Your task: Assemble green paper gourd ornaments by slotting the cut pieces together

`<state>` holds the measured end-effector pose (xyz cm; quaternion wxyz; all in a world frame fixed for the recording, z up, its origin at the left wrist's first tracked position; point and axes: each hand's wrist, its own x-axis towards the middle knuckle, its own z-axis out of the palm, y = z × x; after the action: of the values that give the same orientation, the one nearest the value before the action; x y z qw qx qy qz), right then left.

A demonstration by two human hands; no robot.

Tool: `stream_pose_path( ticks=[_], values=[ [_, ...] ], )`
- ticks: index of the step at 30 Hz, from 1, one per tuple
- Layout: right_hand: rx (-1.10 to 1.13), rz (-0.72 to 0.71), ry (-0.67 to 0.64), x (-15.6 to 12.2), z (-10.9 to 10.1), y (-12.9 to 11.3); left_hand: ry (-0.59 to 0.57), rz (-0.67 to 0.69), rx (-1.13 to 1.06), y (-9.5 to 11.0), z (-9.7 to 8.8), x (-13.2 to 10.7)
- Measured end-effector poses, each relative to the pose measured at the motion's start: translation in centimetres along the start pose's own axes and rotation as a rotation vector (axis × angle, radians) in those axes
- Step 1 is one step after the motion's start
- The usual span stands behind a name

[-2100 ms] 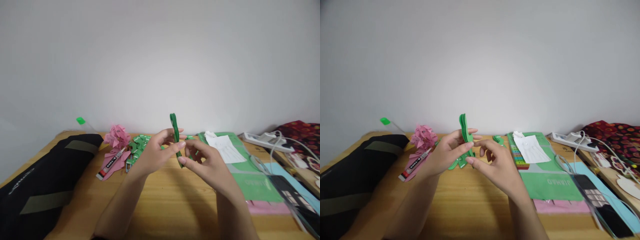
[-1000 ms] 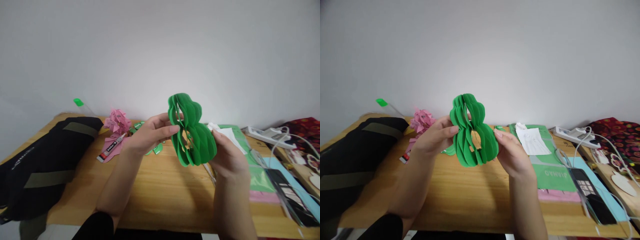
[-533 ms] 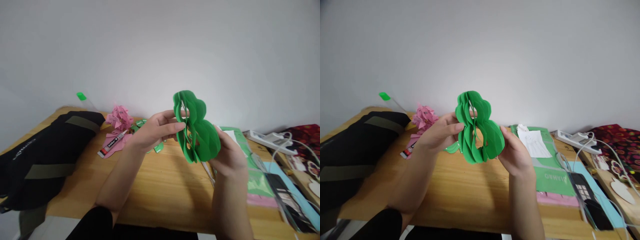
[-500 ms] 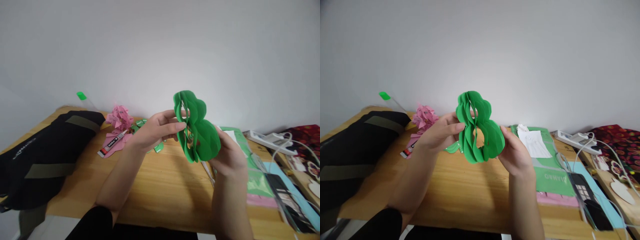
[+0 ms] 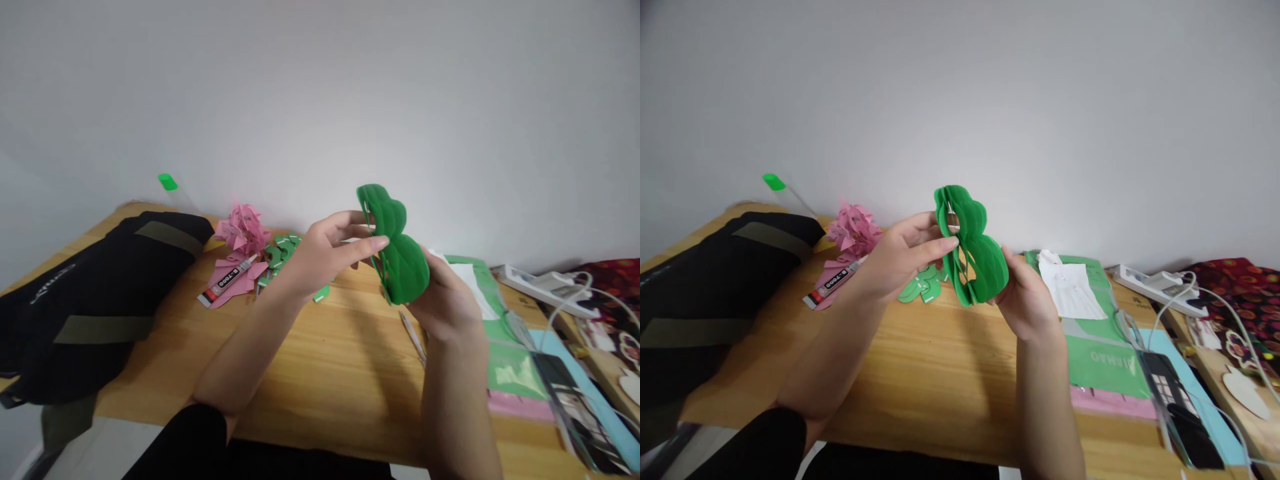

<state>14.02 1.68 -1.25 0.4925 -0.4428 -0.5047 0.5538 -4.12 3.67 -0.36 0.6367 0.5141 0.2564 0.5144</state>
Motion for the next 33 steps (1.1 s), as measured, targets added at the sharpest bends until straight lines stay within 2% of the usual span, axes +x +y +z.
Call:
stream_pose_path(
  ticks=[3, 5, 11, 15, 21, 25, 28, 33],
  values=[
    [-0.05, -0.024, -0.009, -0.3, 0.3, -0.1, 0.069, 0.021, 0.046, 0.0, 0.2, 0.0],
    [-0.128, -0.088, 0.013, -0.9, 0.6, -0.3, 0.13, 0.053, 0.105, -0.1, 0.3, 0.0],
    [-0.783, -0.424, 0.156, -2.7, 2.2, -0.5, 0.245, 0.143, 0.224, -0.7, 0.5, 0.1],
    [-0.996, -0.6, 0.241, -2.9, 2.6, -0.1, 0.254, 0.171, 0.235, -1.0, 0.5, 0.3],
    [-1.095, -0.818, 0.378, -3.1, 2.9, 0.1, 0.221, 0.124, 0.089, -0.3, 1.0, 0.0],
    [-1.111, -0.93, 0.419, -3.2, 3.0, -0.1, 0.172, 0.107, 0.055, -0.2, 1.3, -0.2],
    [-1.097, -0.971, 0.431, -3.3, 3.0, -0.3, 0.142, 0.102, 0.053, -0.3, 1.4, -0.3],
    [-1.091, -0.963, 0.448, -3.8, 3.0, -0.4, 0.111, 0.094, 0.045, -0.1, 1.4, -0.5]
  ],
)
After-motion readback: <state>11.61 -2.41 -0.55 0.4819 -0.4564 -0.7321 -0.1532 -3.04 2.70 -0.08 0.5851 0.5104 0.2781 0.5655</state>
